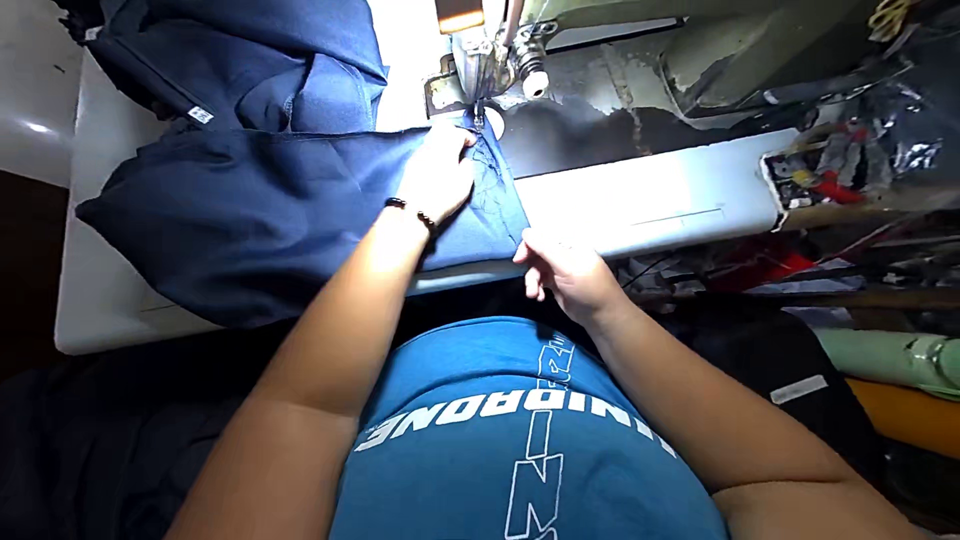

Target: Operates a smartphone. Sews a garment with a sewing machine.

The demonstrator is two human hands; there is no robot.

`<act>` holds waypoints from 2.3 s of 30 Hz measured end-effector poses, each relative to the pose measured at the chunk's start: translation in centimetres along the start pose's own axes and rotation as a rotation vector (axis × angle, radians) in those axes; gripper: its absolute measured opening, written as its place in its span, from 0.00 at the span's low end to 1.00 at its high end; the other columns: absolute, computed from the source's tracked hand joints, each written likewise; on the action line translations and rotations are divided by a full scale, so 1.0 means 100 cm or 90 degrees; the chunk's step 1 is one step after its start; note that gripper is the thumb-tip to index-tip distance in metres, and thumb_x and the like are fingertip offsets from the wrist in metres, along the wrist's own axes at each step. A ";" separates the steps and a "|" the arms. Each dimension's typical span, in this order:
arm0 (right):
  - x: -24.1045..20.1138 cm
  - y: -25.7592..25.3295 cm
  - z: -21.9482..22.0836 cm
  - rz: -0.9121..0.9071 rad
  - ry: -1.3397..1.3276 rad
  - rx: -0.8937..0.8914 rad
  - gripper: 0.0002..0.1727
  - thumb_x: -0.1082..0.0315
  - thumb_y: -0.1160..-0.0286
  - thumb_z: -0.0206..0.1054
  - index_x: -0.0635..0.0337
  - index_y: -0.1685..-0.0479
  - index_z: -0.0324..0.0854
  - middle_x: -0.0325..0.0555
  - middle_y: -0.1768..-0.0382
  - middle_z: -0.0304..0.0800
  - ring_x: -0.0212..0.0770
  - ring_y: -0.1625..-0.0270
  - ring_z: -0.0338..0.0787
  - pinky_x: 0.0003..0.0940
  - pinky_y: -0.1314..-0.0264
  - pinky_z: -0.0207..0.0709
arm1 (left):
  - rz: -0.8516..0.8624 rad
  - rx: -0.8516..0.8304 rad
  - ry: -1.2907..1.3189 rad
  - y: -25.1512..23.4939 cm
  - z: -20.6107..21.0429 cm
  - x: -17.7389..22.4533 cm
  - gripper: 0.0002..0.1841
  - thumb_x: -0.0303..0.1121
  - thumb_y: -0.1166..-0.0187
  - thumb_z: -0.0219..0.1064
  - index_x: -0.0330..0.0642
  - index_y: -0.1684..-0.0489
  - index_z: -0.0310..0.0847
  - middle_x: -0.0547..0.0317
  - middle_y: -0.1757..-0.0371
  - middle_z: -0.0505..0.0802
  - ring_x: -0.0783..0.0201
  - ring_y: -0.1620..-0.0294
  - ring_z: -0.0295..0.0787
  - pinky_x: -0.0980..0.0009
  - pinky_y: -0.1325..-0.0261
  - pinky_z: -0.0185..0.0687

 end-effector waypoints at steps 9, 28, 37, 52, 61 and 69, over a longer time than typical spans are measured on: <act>-0.024 -0.011 -0.027 -0.156 0.187 0.020 0.16 0.68 0.09 0.52 0.62 0.58 0.87 0.32 0.75 0.90 0.22 0.81 0.85 0.20 0.77 0.84 | 0.357 -0.008 -0.007 0.044 0.024 0.000 0.23 0.24 0.23 0.55 0.44 0.33 0.89 0.45 0.26 0.87 0.43 0.17 0.75 0.46 0.15 0.64; -0.028 -0.034 0.002 -0.266 0.671 0.152 0.06 0.71 0.29 0.66 0.65 0.62 0.86 0.48 0.75 0.83 0.45 0.72 0.83 0.46 0.69 0.76 | 0.320 -0.023 0.004 0.052 0.028 0.001 0.37 0.64 0.20 0.53 0.40 0.31 0.85 0.46 0.23 0.84 0.48 0.16 0.72 0.43 0.13 0.53; -0.038 -0.035 0.007 -0.354 0.710 0.190 0.06 0.75 0.36 0.65 0.65 0.64 0.85 0.52 0.73 0.86 0.49 0.70 0.86 0.47 0.69 0.77 | 0.406 0.088 -0.074 0.033 0.029 0.024 0.11 0.23 0.36 0.74 0.29 0.57 0.90 0.39 0.59 0.94 0.40 0.50 0.92 0.46 0.37 0.82; -0.023 -0.035 0.018 -0.305 0.784 0.088 0.07 0.75 0.30 0.63 0.66 0.64 0.88 0.55 0.71 0.89 0.54 0.65 0.92 0.52 0.65 0.82 | 0.255 0.079 0.090 0.087 0.032 0.019 0.15 0.26 0.30 0.66 0.29 0.48 0.89 0.37 0.34 0.90 0.45 0.28 0.85 0.56 0.23 0.77; -0.022 -0.036 0.016 -0.307 0.778 0.068 0.08 0.74 0.29 0.63 0.66 0.64 0.88 0.55 0.70 0.89 0.55 0.64 0.92 0.53 0.65 0.82 | 0.252 0.055 0.072 0.087 0.032 0.017 0.16 0.28 0.25 0.62 0.30 0.47 0.89 0.37 0.32 0.89 0.44 0.26 0.84 0.54 0.21 0.75; -0.040 -0.073 0.020 -0.174 0.824 0.036 0.12 0.71 0.18 0.58 0.67 0.53 0.87 0.59 0.55 0.92 0.59 0.45 0.92 0.58 0.45 0.81 | 0.262 0.023 0.042 0.048 0.026 -0.004 0.18 0.30 0.22 0.57 0.31 0.43 0.87 0.39 0.30 0.88 0.44 0.22 0.80 0.54 0.18 0.70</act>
Point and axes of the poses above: each hand's wrist, its own y-axis away from the middle knuckle, its own z-axis out of the palm, x = y × z, the point moved 2 cm from there along -y, towards the middle knuckle
